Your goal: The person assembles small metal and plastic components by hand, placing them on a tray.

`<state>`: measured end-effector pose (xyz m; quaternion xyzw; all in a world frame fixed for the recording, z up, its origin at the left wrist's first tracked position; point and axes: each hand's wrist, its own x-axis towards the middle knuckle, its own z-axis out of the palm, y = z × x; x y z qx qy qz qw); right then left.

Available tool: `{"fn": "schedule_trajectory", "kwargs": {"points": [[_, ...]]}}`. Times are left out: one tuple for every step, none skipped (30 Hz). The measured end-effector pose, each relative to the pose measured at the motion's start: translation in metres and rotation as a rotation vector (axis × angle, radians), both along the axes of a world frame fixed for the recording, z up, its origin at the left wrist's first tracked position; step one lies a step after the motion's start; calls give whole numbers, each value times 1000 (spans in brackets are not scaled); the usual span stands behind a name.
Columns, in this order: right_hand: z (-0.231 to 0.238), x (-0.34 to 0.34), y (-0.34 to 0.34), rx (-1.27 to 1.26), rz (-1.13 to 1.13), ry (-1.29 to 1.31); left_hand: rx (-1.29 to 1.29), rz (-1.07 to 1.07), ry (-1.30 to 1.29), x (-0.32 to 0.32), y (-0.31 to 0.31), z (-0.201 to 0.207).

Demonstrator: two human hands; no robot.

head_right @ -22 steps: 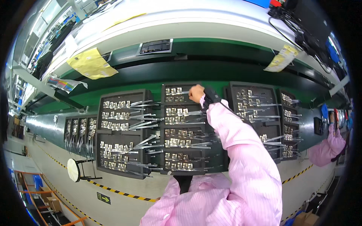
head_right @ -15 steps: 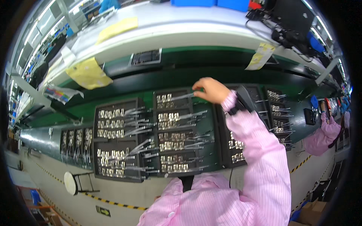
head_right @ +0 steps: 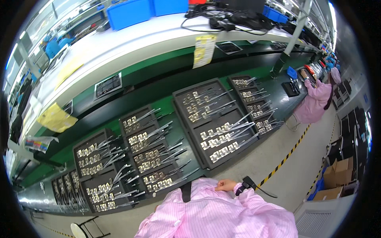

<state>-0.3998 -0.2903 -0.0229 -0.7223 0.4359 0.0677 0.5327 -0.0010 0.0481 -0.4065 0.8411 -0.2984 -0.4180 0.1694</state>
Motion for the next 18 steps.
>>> {"fn": "schedule_trajectory", "kwargs": {"points": [[-32, -22, -1, 429, -220, -143, -5, -30, -5, 6, 5, 6], [-48, -33, 8, 870, -431, -299, -3, -321, -155, 13, 5, 10], [-32, -37, 4, 1070, -591, -287, -4, -600, -295, 10, -9, 23], [-49, -51, 8, 989, -672, -164, 129, -228, -84, 1, -32, 33], [-77, -69, 6, 896, -753, -35, 129, -241, -79, -11, -44, 55], [-120, -84, 10, 389, -444, 430, 116, -302, -87, -3, -57, 79], [-157, -102, 18, -133, -93, 852, 104, -358, -93, 7, -74, 103], [-170, -106, 14, -139, -62, 851, 102, -375, -102, 11, -80, 135], [-172, -97, 12, -201, -32, 729, 97, -385, -101, -23, -90, 169], [-165, -81, 14, -248, -13, 597, 166, -420, -133, -39, -111, 205], [-155, -70, 22, -285, 1, 461, 240, -461, -165, -53, -131, 231], [-135, -60, 13, -91, -79, 171, 306, -433, -138, -71, -139, 243], [-141, -62, 12, 28, -135, -29, 370, -428, -119, -85, -154, 256], [-127, -60, 3, 25, -101, -57, 366, -416, -91, -103, -170, 275], [-138, -69, -2, 13, -126, -22, 365, -416, -67, -126, -178, 292], [-90, -64, -21, 87, -149, 24, 347, -389, -48, -143, -167, 277], [-120, -89, -30, 130, -262, -46, 299, -342, -31, -163, -163, 259], [-79, -89, -52, -32, -309, 20, 261, -256, 1, -181, -164, 266]]}}
